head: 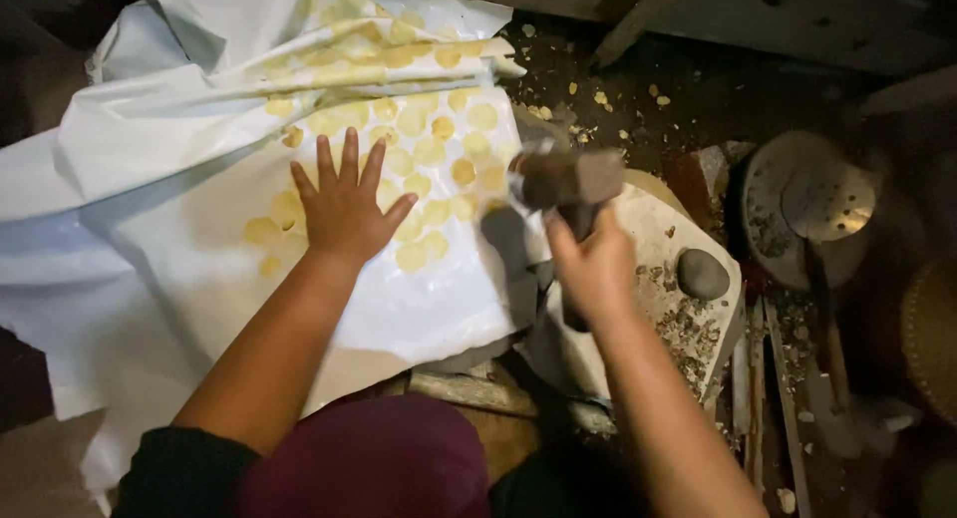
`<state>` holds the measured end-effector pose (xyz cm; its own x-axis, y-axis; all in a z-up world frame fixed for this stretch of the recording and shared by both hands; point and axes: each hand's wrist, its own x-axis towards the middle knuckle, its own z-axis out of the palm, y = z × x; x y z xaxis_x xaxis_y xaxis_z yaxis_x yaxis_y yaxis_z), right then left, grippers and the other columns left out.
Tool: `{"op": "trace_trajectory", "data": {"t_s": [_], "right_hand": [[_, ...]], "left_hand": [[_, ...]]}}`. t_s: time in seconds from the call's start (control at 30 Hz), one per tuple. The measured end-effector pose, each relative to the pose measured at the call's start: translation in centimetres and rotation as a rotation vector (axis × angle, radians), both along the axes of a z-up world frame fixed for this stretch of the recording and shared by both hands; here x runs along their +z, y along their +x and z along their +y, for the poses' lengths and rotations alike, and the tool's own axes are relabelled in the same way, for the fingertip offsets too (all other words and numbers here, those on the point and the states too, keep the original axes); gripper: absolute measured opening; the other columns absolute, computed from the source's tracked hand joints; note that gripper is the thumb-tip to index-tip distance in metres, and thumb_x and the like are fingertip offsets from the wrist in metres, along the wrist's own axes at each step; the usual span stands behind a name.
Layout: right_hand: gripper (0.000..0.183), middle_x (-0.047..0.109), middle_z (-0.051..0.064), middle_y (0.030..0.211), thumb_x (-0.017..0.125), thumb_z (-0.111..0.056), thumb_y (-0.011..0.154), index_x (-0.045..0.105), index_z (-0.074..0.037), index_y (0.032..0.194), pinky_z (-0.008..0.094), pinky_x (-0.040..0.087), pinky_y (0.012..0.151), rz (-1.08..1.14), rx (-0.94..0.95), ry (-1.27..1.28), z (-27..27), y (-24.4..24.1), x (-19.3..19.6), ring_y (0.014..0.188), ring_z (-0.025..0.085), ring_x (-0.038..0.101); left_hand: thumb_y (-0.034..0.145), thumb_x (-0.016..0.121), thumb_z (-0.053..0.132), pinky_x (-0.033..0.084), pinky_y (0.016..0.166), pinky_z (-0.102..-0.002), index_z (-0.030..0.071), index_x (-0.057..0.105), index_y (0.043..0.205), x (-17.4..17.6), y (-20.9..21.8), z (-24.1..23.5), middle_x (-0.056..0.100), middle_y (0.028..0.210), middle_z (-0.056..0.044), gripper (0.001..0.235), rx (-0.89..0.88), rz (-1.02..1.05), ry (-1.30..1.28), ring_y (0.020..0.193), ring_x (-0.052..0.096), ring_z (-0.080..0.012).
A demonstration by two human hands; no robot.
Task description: Flattening nuts with a mallet and grinding them on a stone slab
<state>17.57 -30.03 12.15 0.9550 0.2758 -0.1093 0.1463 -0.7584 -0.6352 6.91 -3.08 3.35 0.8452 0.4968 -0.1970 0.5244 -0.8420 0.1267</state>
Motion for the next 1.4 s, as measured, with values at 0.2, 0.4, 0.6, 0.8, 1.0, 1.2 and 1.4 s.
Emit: {"op": "trace_trajectory", "data": {"t_s": [0.2, 0.4, 0.6, 0.8, 1.0, 1.2, 1.4], "right_hand": [[0.02, 0.066, 0.022, 0.069, 0.078, -0.023, 0.085, 0.072, -0.004, 0.087, 0.043, 0.048, 0.048, -0.26, -0.053, 0.158, 2.1, 2.2, -1.0, 0.064, 0.035, 0.071], [0.053, 0.071, 0.032, 0.093, 0.07, -0.046, 0.09, 0.057, 0.001, 0.111, 0.061, 0.057, 0.074, 0.045, 0.084, -0.286, 3.5, 2.1, -8.7, 0.094, 0.051, 0.071], [0.053, 0.07, 0.033, 0.097, 0.065, -0.046, 0.093, 0.054, 0.001, 0.112, 0.062, 0.057, 0.079, 0.048, 0.102, -0.325, 3.6, 1.9, -8.4, 0.097, 0.052, 0.07], [0.05, 0.071, 0.021, 0.089, 0.073, -0.046, 0.089, 0.065, 0.0, 0.107, 0.055, 0.059, 0.074, 0.156, 0.112, -0.218, 4.1, 3.5, -3.9, 0.095, 0.043, 0.073], [0.049, 0.067, 0.04, 0.104, 0.068, -0.027, 0.094, 0.056, 0.009, 0.124, 0.068, 0.052, 0.084, -0.024, 0.111, -0.058, 4.5, -0.2, -2.3, 0.103, 0.057, 0.065], [0.047, 0.073, 0.03, 0.099, 0.066, -0.041, 0.093, 0.059, 0.0, 0.115, 0.062, 0.056, 0.082, 0.135, 0.115, -0.229, 3.4, -0.7, -4.8, 0.102, 0.05, 0.07], [0.051, 0.064, 0.031, 0.067, 0.076, -0.045, 0.09, 0.06, 0.003, 0.086, 0.063, 0.047, 0.064, 0.016, 0.011, -0.024, 2.4, -2.1, 3.0, 0.079, 0.054, 0.069]], "left_hand": [[0.096, 0.039, 0.075, 0.01, 0.119, -0.074, 0.027, 0.032, 0.166, -1.5, 1.2, 0.6, 0.024, 0.173, -0.014, 0.085, 0.015, -0.12, 0.0, 0.159, 0.013, -0.0434], [0.106, 0.063, 0.034, 0.021, 0.119, -0.074, 0.01, 0.032, 0.165, -1.6, -2.2, 4.7, 0.028, 0.169, -0.022, 0.07, 0.079, -0.51, -0.215, 0.155, 0.026, -0.0441], [0.092, 0.08, 0.001, 0.049, 0.083, -0.046, 0.0, 0.076, 0.115, -2.8, -11.4, 6.9, 0.065, 0.091, -0.016, 0.024, 0.193, -0.946, -0.15, 0.083, 0.06, -0.0356], [0.098, 0.079, 0.016, 0.057, 0.08, -0.03, 0.016, 0.08, 0.112, -4.4, -12.0, 4.9, 0.062, 0.103, -0.003, 0.013, 0.259, -0.811, -0.312, 0.092, 0.067, -0.0211], [0.093, 0.083, 0.013, 0.05, 0.092, -0.042, 0.013, 0.073, 0.102, -3.4, -9.8, 3.3, 0.06, 0.103, -0.006, 0.013, 0.178, -0.787, -0.074, 0.097, 0.065, -0.0287], [0.086, 0.079, 0.021, 0.048, 0.087, -0.045, 0.015, 0.074, 0.087, -1.2, -2.8, -5.2, 0.068, 0.091, -0.005, 0.007, -0.188, -0.789, -0.275, 0.092, 0.067, -0.0302], [0.08, 0.084, 0.03, 0.043, 0.096, -0.044, 0.028, 0.074, 0.095, -3.6, -0.4, -7.9, 0.065, 0.104, 0.006, 0.018, -0.083, -0.635, -0.298, 0.106, 0.061, -0.0216]]}}
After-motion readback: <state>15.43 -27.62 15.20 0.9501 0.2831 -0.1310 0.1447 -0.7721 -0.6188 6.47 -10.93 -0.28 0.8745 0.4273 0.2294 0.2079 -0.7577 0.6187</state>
